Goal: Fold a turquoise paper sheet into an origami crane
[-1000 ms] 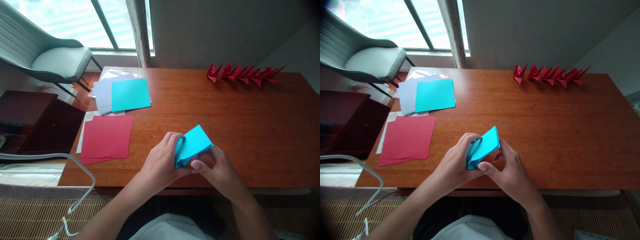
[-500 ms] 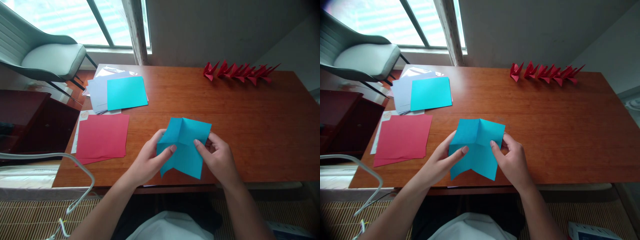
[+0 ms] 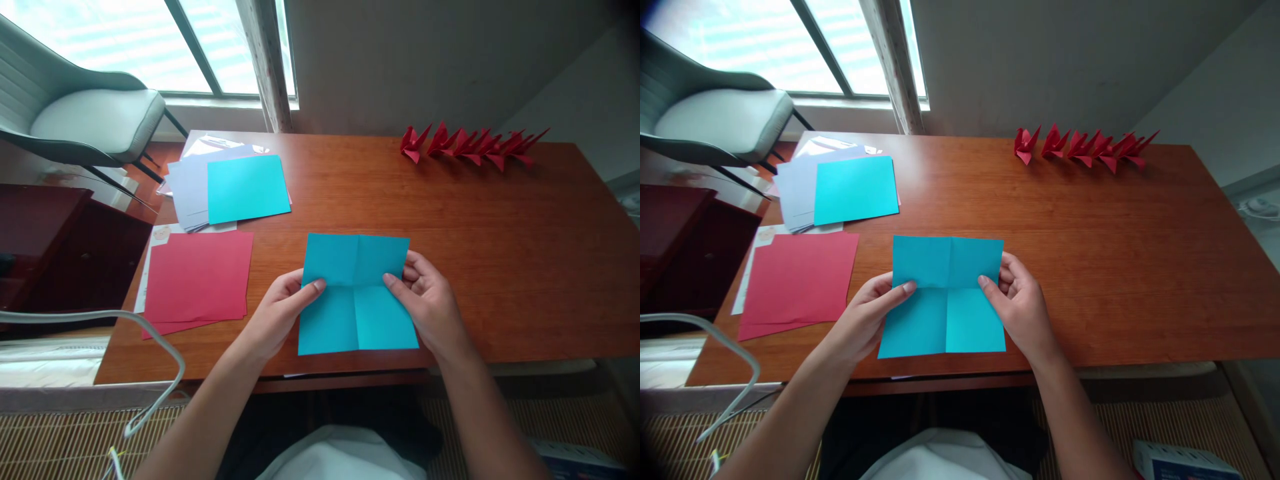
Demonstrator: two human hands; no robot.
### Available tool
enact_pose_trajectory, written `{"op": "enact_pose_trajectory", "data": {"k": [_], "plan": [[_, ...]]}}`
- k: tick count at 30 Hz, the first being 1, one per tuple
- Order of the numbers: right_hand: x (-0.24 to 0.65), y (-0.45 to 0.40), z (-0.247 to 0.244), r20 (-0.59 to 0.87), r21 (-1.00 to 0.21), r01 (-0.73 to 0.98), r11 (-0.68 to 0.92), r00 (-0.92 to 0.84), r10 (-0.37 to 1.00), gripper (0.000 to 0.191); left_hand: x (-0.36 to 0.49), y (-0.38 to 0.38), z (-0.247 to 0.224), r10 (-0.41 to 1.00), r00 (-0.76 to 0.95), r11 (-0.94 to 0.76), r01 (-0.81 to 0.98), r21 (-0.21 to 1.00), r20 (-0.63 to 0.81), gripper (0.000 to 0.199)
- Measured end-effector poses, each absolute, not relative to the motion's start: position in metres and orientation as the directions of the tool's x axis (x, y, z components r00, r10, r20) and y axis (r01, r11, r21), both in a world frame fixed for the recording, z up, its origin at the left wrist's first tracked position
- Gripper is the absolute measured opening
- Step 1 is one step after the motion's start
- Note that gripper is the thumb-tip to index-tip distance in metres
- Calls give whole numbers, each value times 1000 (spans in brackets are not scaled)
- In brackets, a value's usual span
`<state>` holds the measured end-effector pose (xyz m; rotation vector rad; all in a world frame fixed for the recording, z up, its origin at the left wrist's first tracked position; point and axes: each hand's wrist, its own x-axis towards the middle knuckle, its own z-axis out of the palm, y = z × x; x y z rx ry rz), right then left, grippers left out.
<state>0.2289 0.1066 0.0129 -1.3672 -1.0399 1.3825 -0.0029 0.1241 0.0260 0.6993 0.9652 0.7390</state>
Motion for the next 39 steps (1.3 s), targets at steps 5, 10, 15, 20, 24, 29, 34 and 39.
{"op": "enact_pose_trajectory", "data": {"k": [5,10,15,20,24,29,34,39], "plan": [[228,109,11,-227,-971,-78,-225,19,974,48,-4,125,26,806,372,563,-241,790,-461,31],[230,106,16,-169,-983,71,-170,23,985,30,-3,124,24,842,343,495,-186,849,-416,30],[238,87,39,355,-791,592,155,238,904,13,0,127,22,971,159,174,47,984,-180,21],[236,81,37,605,-375,726,577,-280,745,39,-6,131,25,1000,12,9,135,991,-10,19],[230,82,5,496,-338,647,683,-494,714,29,-20,129,24,976,-127,-145,221,965,175,20],[239,81,-10,375,-445,590,673,-560,739,33,-22,124,23,865,365,-497,526,690,345,37],[248,86,-1,349,-496,550,672,-583,734,32,-9,127,14,576,809,-740,454,497,118,46],[250,88,1,347,-541,526,656,-572,744,28,-18,128,11,519,854,-763,451,462,23,59]]}}
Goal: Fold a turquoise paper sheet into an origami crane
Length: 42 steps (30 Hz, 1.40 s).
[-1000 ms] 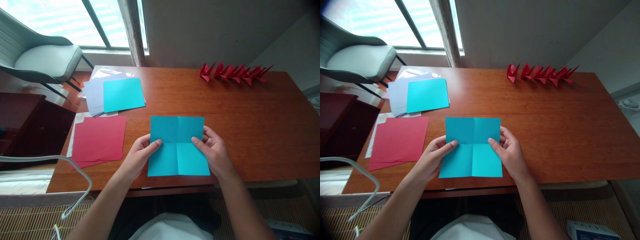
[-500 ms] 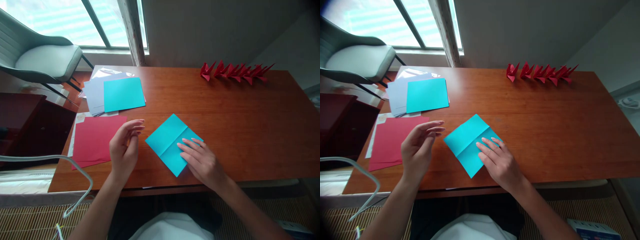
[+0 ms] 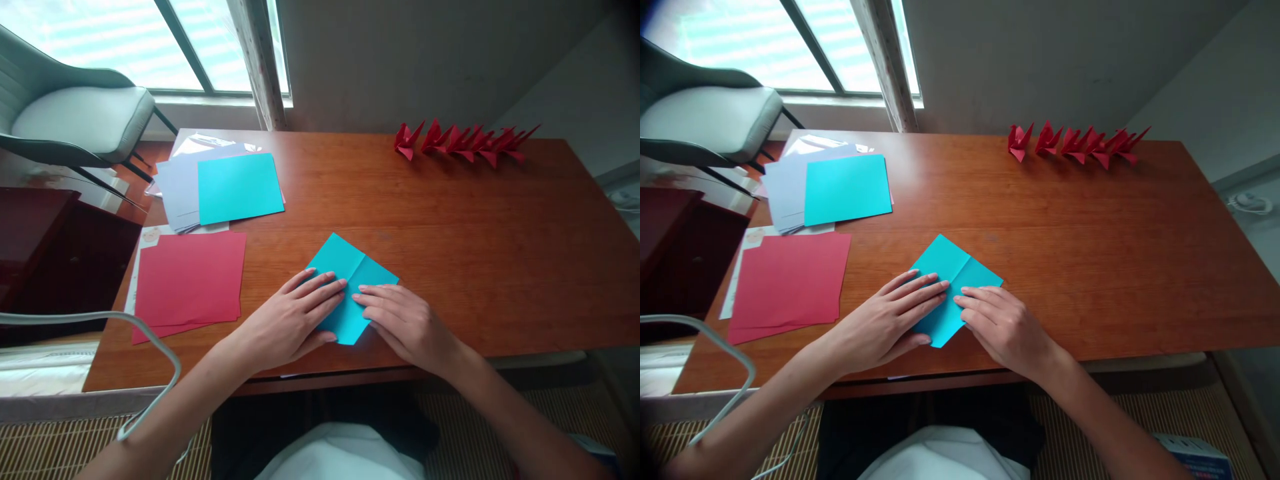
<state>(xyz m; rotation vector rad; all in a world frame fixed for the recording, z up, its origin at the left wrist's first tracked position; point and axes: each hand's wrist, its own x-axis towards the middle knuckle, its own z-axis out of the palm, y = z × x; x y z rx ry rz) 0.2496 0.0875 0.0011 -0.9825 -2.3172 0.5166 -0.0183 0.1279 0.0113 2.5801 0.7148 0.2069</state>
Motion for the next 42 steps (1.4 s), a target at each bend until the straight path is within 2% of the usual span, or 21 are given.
{"op": "enact_pose_trajectory", "data": {"k": [5,10,13,15,16,18,20,23,27,30,33,36,42], "plan": [[245,91,3,290,-637,534,556,-501,815,27,-29,126,14,555,826,-733,433,525,94,67],[235,101,10,172,-727,591,349,-334,927,16,-32,121,6,669,690,-714,497,493,275,29],[229,110,12,57,-756,620,211,-258,964,17,-28,116,5,777,529,-627,601,495,342,40],[226,117,12,3,-758,634,151,-228,974,20,-22,111,9,829,441,-557,702,444,344,52],[224,120,12,-15,-756,641,134,-221,975,22,-17,107,13,824,439,-557,743,372,358,55],[222,125,11,-46,-756,646,108,-217,975,26,-6,98,20,742,521,-642,734,223,421,53],[221,128,11,-71,-762,642,86,-216,974,28,7,88,24,714,590,-679,715,168,378,49],[220,130,14,-96,-761,645,66,-212,973,29,22,78,21,774,596,-629,761,157,212,56],[221,133,19,-51,-714,688,134,-241,969,27,29,78,6,794,591,-608,770,196,141,68],[225,144,18,98,-609,745,274,-272,957,25,28,81,2,798,589,-601,769,216,123,74],[230,157,11,221,-501,734,458,-403,888,29,26,81,4,797,592,-603,765,227,121,76],[233,164,2,221,-451,681,576,-541,812,34,25,79,7,792,600,-609,760,227,115,78],[238,161,2,151,-433,663,611,-615,774,41,26,77,4,794,602,-606,771,196,85,87]]}}
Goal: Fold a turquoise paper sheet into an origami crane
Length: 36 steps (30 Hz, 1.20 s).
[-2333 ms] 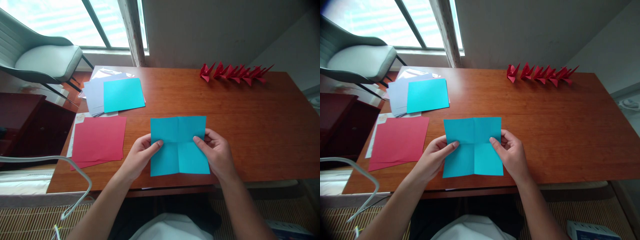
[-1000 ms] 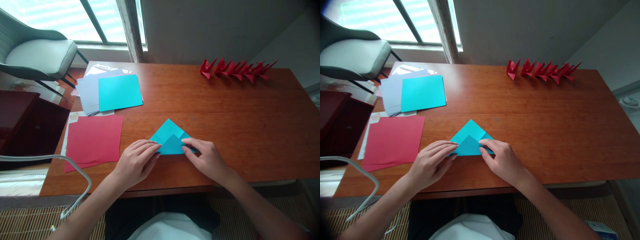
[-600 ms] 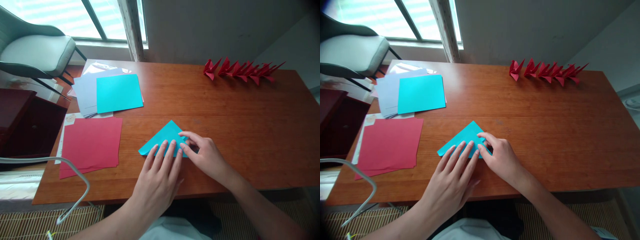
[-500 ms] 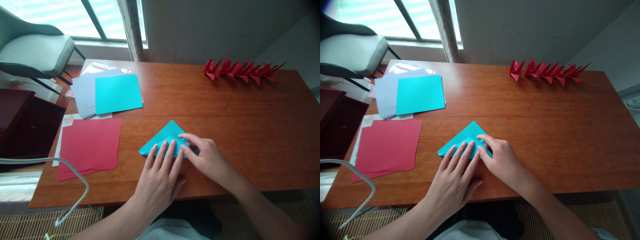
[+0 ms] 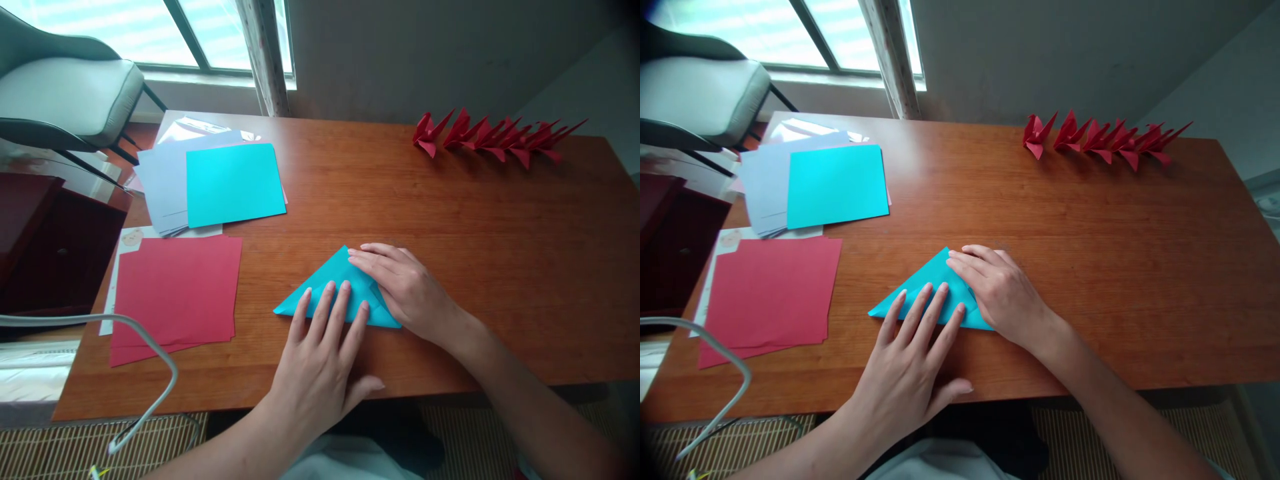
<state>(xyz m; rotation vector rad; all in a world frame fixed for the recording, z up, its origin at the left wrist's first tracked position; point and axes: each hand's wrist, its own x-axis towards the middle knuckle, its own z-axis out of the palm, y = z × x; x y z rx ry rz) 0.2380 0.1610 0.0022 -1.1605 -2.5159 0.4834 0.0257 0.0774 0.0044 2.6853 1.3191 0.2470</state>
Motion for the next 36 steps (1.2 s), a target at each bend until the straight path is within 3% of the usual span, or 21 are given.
{"op": "enact_pose_trajectory", "data": {"k": [14,22,29,33,36], "plan": [[240,166,6,166,-456,629,630,-636,754,38,35,87,0,847,527,-529,823,208,70,85],[237,168,7,211,-594,567,571,-575,791,38,40,95,3,866,495,-497,840,216,66,83],[235,168,7,183,-637,574,515,-535,824,43,42,95,2,871,486,-488,842,229,67,82],[230,164,11,165,-663,600,448,-467,869,40,42,94,1,875,481,-481,846,231,60,82],[229,154,20,68,-728,618,297,-365,929,42,41,94,2,876,479,-478,847,233,55,82]]}}
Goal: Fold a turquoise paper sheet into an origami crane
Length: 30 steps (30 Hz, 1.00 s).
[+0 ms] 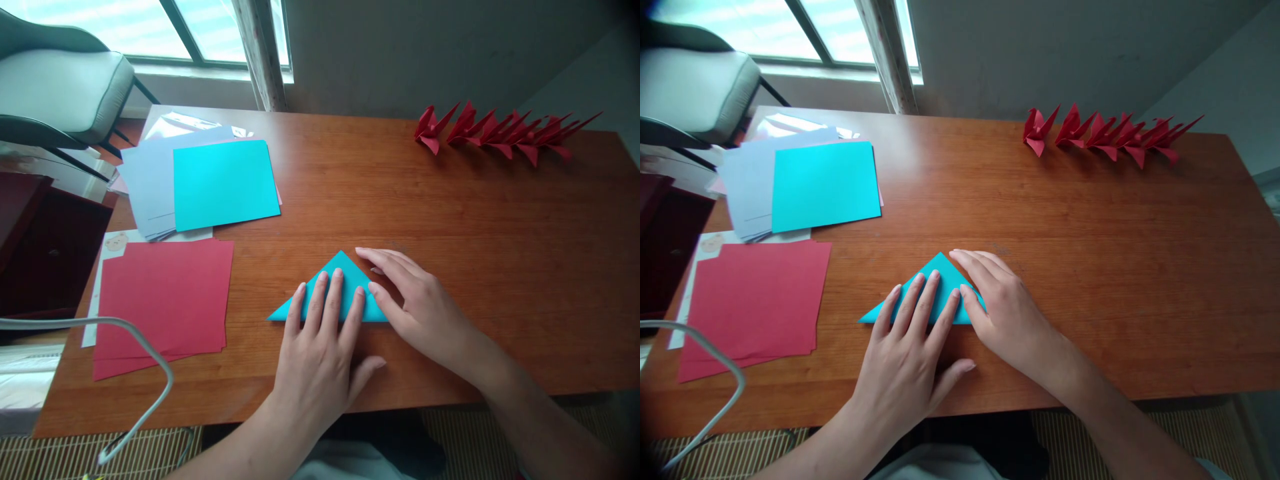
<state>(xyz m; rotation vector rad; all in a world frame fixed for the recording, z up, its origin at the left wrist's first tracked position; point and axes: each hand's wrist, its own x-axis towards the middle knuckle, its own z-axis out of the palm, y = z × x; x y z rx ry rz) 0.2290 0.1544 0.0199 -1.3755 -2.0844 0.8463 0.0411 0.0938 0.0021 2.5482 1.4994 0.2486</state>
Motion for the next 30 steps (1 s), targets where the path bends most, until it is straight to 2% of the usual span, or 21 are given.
{"op": "enact_pose_trajectory", "data": {"k": [4,8,12,17,20,26,30], "plan": [[236,142,29,-134,-863,505,19,-267,954,45,40,93,3,880,471,-469,848,246,57,81],[242,143,30,-245,-908,395,-142,-223,943,41,40,92,2,885,462,-461,851,252,61,80],[241,151,27,-265,-900,402,-167,-202,943,34,41,91,2,883,466,-464,847,260,55,79],[234,156,24,-243,-886,447,-126,-214,946,24,39,86,4,877,478,-475,840,264,57,79],[231,157,22,-248,-878,462,-127,-211,946,26,36,80,4,863,499,-499,822,275,76,77],[222,164,15,-322,-889,395,-231,-183,929,28,33,69,2,842,533,-530,793,299,81,78],[215,166,16,-276,-860,489,-148,-201,940,16,33,67,1,841,535,-532,793,296,81,78]]}}
